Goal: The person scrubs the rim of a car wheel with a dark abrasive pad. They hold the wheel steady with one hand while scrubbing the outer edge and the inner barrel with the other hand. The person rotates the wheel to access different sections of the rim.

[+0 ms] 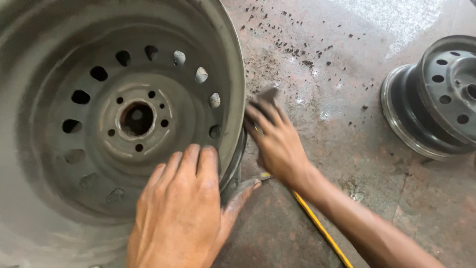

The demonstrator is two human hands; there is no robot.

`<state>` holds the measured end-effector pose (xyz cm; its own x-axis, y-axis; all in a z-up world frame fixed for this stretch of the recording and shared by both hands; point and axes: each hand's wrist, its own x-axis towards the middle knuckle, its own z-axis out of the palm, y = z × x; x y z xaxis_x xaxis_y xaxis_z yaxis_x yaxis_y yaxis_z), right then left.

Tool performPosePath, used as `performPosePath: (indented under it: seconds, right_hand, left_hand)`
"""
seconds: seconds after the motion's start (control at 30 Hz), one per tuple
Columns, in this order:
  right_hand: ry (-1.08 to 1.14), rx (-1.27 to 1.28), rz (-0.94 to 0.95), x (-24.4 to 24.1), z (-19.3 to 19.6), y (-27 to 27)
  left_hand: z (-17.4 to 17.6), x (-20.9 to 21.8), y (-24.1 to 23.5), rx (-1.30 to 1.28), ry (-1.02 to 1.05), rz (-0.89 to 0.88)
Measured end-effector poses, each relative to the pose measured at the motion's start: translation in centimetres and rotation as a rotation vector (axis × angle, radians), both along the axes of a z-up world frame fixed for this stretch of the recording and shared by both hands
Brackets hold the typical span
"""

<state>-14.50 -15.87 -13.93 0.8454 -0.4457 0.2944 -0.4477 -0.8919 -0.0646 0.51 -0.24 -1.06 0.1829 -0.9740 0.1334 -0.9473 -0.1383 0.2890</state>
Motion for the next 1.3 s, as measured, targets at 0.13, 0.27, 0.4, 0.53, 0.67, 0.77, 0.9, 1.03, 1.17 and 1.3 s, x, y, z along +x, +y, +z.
performPosePath:
  seconds: [0.13,0.27,0.4,0.53,0.67,0.77,0.9,1.03,1.17,1.3]
  right_hand:
    - [-0.049,0.076,0.002,0.5,-1.6,-2.0]
    - [-0.107,0.2,0.042,2.0,-1.1,-5.2]
    - [-0.161,0.182,-0.092,-0.5,-1.4,2.5]
    - [-0.107,0.169,-0.002,2.2,-0.2,-4.5]
    - [-0.154,0.06,0.021,1.2,0.0,-2.7]
    - [-0.143,-0.058,0.034,-1.9,-0.4,5.1]
    - [-0.452,0.162,-0.062,-3.3,0.6,5.7]
    - [-0.818,0.332,-0.44,-3.3,1.8,5.2]
    - [-0.923,0.279,-0.514,-0.9,2.0,4.2]
    - [-0.933,0.332,-0.35,4.6,2.0,6.7]
  left_hand:
    - [-0.5,-0.2,0.1,0.072,0.052,0.006]
    - [-0.3,-0.2,0.1,0.101,0.068,0.024]
    - [-0.3,0.0,0.0,0.042,0.037,-0.017]
    - [0.0,0.0,0.1,0.077,0.028,0.006]
    - [0.7,-0.3,0.0,0.132,0.061,0.041]
    - [0.6,-0.6,0.6,0.071,0.024,0.047]
    - [-1.4,0.5,3.2,-0.27,-0.141,-0.019]
    - [-6.8,3.5,8.2,-0.343,-0.189,0.0]
    - [-9.7,7.3,9.3,-0.239,-0.307,-0.052]
    - [-8.8,7.0,8.6,-0.295,-0.399,-0.041]
